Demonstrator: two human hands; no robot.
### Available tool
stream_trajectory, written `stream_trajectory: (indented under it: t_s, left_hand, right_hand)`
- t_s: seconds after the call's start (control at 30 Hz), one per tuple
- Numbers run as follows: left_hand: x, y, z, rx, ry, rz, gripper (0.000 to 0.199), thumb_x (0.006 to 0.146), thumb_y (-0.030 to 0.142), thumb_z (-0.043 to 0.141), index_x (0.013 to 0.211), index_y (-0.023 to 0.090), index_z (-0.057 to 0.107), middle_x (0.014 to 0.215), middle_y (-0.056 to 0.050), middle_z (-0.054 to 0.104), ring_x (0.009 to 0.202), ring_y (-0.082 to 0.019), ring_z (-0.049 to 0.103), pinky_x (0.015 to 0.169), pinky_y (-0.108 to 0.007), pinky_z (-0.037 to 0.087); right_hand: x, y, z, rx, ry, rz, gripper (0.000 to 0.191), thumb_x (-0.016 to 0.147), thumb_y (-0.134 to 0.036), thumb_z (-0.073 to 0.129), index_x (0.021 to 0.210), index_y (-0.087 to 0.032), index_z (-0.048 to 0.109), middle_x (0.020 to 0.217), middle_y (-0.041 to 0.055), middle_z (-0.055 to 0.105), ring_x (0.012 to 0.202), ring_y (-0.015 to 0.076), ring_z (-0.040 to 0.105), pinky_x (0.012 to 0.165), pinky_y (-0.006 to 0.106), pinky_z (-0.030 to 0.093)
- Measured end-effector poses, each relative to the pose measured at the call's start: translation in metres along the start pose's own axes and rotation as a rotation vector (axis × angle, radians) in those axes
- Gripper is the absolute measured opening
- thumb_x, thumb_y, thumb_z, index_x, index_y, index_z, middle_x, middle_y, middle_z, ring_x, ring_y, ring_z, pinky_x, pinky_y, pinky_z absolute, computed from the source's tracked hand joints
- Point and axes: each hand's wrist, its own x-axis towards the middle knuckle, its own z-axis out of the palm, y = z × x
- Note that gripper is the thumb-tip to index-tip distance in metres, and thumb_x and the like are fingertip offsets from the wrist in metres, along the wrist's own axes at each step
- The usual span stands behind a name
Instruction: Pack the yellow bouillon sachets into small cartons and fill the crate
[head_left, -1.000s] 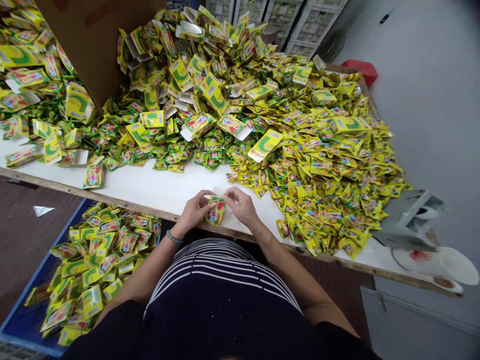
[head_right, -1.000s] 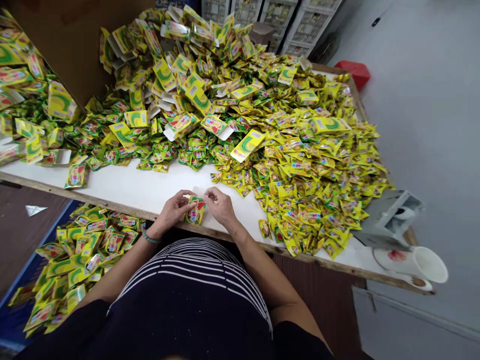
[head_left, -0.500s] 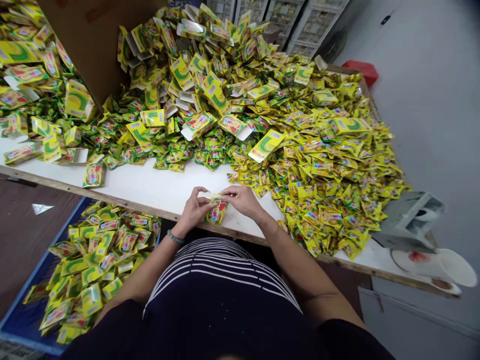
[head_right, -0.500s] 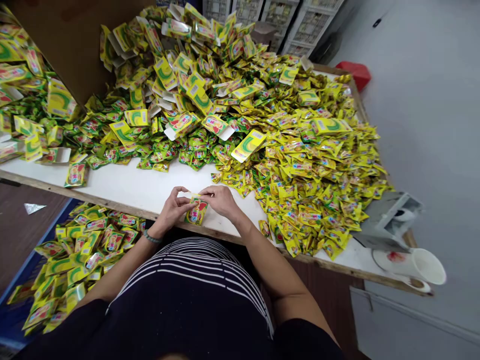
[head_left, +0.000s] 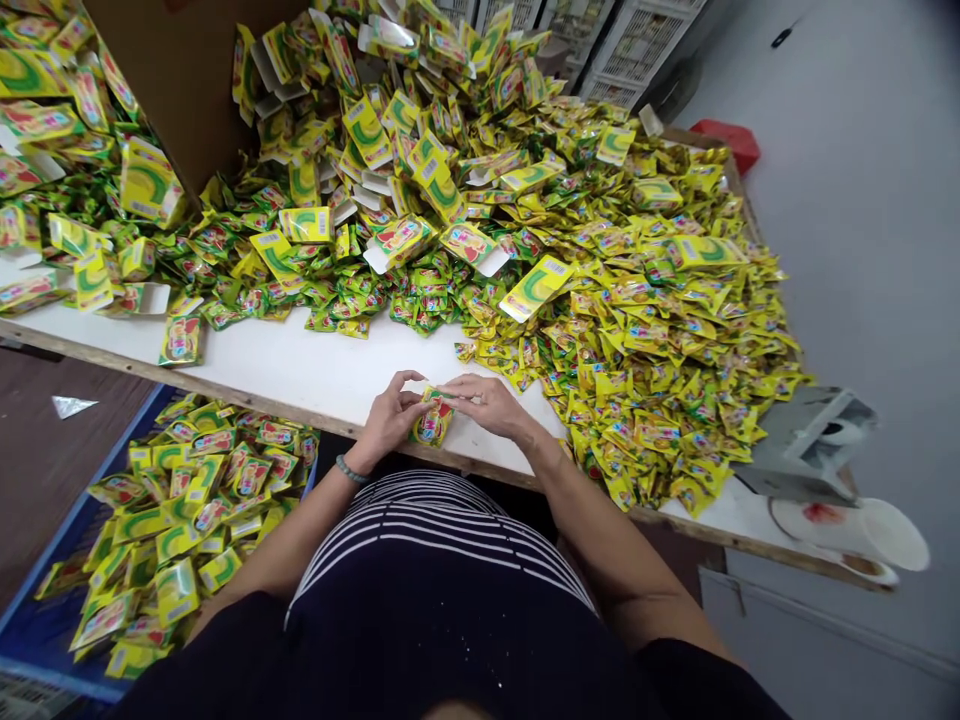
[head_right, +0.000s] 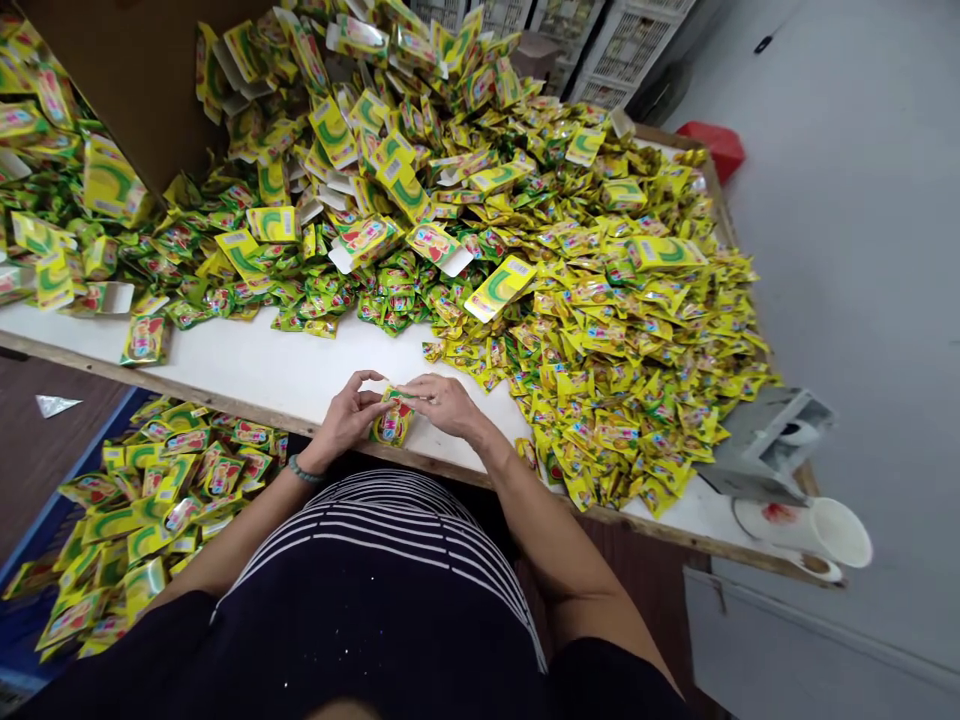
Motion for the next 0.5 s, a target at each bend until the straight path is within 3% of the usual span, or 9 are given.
stream_trajectory:
  t_s: [0.17,0.27,0.4,0.5]
  left_hand:
    - [0.001,-0.001,-0.004,0.018,-0.010,-0.013,0.059,0.074,0.047,0.078,0.117,0.022,0.047,0.085,-0.003,0.075,0.075,-0.016,0.069,0.071,-0.025,0.050]
    - [0.003,-0.003,-0.002,0.021,-0.019,-0.004,0.065,0.074,0.045,0.078,0.122,0.021,0.042,0.085,-0.002,0.074,0.073,-0.015,0.068,0.070,-0.025,0.050]
    - [0.004,0.004,-0.001,0.073,-0.035,0.017,0.073,0.073,0.044,0.078,0.131,0.021,0.040,0.082,-0.001,0.072,0.072,-0.015,0.067,0.068,-0.025,0.049]
    - [-0.008,0.025,-0.031,0.246,0.094,0.042,0.063,0.071,0.050,0.076,0.122,0.020,0.052,0.084,-0.003,0.073,0.074,-0.018,0.068,0.068,-0.027,0.051]
  right_hand:
    - [-0.004,0.002,0.029,-0.033,0.242,0.015,0.023,0.088,-0.033,0.067,0.107,-0.027,0.078,0.107,0.0058,0.076,0.101,0.0216,0.066,0.095,0.039,0.051]
    - [0.004,-0.005,0.037,-0.144,0.262,-0.060,0.018,0.088,-0.025,0.066,0.101,-0.026,0.079,0.103,0.0064,0.077,0.098,0.0217,0.066,0.096,0.039,0.050]
    - [0.019,-0.011,0.029,-0.197,0.147,-0.074,0.015,0.090,-0.026,0.064,0.092,-0.025,0.079,0.094,0.0049,0.077,0.088,0.0196,0.068,0.085,0.034,0.051]
    - [0.037,-0.007,0.010,-0.276,0.214,-0.040,0.020,0.094,-0.029,0.058,0.091,-0.024,0.077,0.092,0.0048,0.076,0.086,0.0196,0.067,0.081,0.032,0.050]
